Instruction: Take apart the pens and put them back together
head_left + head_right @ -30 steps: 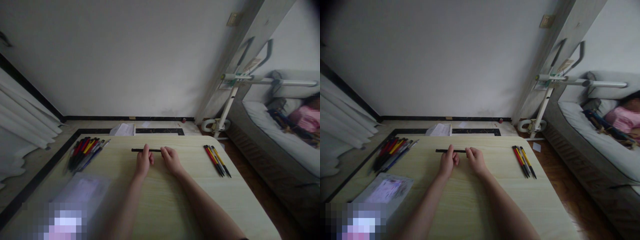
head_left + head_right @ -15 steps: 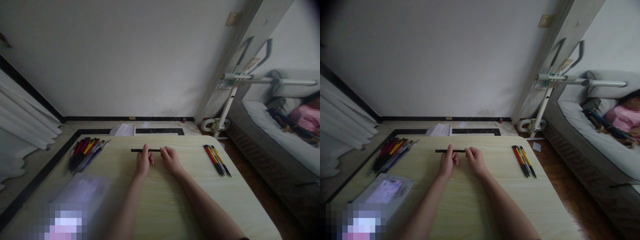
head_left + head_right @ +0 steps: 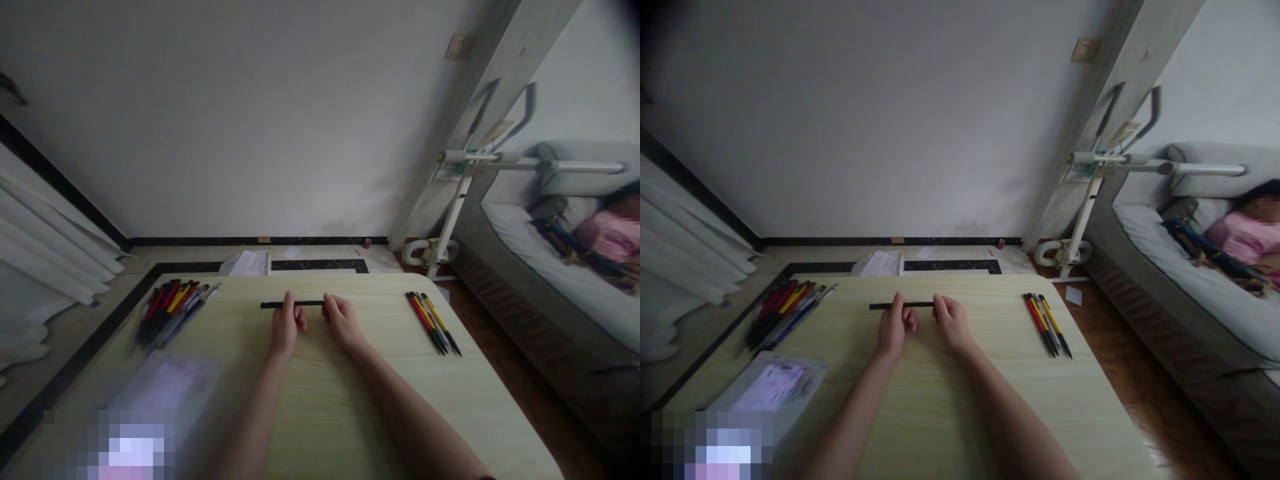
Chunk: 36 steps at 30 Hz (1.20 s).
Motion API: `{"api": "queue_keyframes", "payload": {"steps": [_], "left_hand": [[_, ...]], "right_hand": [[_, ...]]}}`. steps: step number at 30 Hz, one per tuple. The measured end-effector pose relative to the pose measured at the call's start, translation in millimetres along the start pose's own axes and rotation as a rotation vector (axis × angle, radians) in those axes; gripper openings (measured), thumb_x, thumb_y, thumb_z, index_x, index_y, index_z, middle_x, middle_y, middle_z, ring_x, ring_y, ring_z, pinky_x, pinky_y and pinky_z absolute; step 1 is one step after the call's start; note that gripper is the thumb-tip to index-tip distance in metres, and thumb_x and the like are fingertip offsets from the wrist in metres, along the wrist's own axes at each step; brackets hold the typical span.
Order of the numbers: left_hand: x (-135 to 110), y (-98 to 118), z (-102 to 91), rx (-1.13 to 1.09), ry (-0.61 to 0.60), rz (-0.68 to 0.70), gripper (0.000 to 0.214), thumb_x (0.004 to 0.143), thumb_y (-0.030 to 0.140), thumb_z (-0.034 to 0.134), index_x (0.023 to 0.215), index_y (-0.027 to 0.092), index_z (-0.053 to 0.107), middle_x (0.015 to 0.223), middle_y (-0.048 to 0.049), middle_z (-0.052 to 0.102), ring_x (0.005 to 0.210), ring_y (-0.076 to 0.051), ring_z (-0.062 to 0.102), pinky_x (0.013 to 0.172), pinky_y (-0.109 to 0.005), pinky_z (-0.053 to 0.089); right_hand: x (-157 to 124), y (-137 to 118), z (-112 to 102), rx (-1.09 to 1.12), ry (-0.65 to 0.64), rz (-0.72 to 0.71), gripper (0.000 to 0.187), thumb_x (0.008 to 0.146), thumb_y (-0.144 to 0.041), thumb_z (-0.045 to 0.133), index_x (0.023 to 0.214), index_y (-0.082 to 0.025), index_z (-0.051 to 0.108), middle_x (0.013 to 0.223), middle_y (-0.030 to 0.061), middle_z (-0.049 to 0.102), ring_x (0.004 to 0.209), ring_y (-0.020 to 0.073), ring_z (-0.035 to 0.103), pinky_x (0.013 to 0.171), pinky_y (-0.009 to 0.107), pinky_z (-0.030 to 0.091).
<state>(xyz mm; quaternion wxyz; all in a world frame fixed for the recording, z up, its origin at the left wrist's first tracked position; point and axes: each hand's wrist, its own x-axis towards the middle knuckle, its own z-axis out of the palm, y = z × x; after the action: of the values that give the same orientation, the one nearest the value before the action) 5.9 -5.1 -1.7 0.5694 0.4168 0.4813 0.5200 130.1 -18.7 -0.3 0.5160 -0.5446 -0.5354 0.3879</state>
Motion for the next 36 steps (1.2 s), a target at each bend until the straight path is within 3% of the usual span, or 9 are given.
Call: {"api": "queue_keyframes", "payload": {"steps": [36], "left_hand": [[0.5,-4.3,-0.5,0.011,0.022,0.057,0.045,0.079,0.05,0.035,0.046,0.019,0.032,0.04,0.0028,0.04,0.037,-0.01,0.042,0.043,-0.023,0.033]], "right_hand": [[-1.4,0.8,-1.0,-0.086,-0.011,-0.048,0.042,0.083,-0.044,0.034,0.052,-0.017,0.041,0.046,-0.0032,0.04,0.046,0.0086,0.037,0.046,0.02,0.028]]}}
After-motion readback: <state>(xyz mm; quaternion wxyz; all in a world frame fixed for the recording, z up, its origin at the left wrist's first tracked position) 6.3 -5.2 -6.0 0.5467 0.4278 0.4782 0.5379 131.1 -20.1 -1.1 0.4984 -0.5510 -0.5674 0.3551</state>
